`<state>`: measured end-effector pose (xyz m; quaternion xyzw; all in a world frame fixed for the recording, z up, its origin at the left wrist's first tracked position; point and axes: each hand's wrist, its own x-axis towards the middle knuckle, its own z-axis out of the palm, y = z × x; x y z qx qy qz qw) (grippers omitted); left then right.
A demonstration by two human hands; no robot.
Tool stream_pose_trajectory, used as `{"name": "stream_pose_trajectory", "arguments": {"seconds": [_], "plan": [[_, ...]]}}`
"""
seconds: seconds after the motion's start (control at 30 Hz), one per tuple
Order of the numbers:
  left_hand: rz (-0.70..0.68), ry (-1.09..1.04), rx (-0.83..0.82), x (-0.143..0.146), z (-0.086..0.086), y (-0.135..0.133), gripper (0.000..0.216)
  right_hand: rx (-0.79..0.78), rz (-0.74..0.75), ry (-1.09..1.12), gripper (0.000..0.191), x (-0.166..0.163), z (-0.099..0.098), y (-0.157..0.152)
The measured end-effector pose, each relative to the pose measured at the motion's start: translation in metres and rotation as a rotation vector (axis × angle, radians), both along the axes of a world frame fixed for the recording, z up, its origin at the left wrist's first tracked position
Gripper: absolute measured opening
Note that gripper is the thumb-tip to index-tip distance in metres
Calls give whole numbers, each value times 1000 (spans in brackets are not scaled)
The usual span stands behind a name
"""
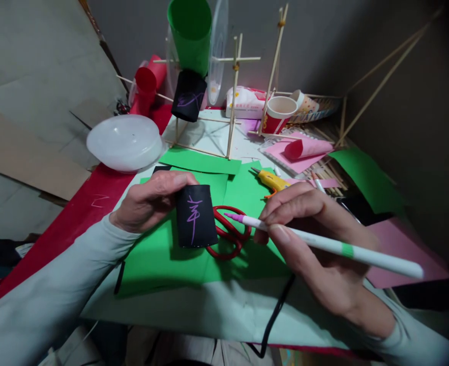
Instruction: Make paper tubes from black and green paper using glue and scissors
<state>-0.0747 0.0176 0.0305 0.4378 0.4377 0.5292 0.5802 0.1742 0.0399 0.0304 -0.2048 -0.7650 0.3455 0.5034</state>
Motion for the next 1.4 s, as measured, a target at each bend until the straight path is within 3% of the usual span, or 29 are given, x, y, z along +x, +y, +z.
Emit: {"name": "stream_pose_trajectory", "arguments": {"seconds": [0.2, 0.4, 0.53, 0.77, 1.0, 1.2, 1.3, 1.4], "plan": [[-28, 95, -58, -3, -1, -3, 26, 3, 29, 29, 15, -3, -1, 0], [-182, 148, 91, -7, -4, -3, 19, 77, -70, -166, 22, -3, -3, 2], [-268, 161, 115, -4, -1, -3, 15, 112, 33, -242, 32, -8, -12, 6], [-397, 224, 140, -1, -1, -2, 11, 101, 120, -236, 11, -7, -10, 8], [-265, 311, 136, 3, 2, -4, 23, 149, 109, -262, 12, -9, -11, 13], [-194, 536, 234, 15, 6, -6, 15, 218, 54, -284, 10, -14, -20, 16], [-140, 531, 200, 14, 7, -6, 24, 232, -6, -257, 9, -9, -13, 15], [-67, 494, 142, 9, 6, -5, 24, 206, -35, -220, 24, 0, -1, 8]]}}
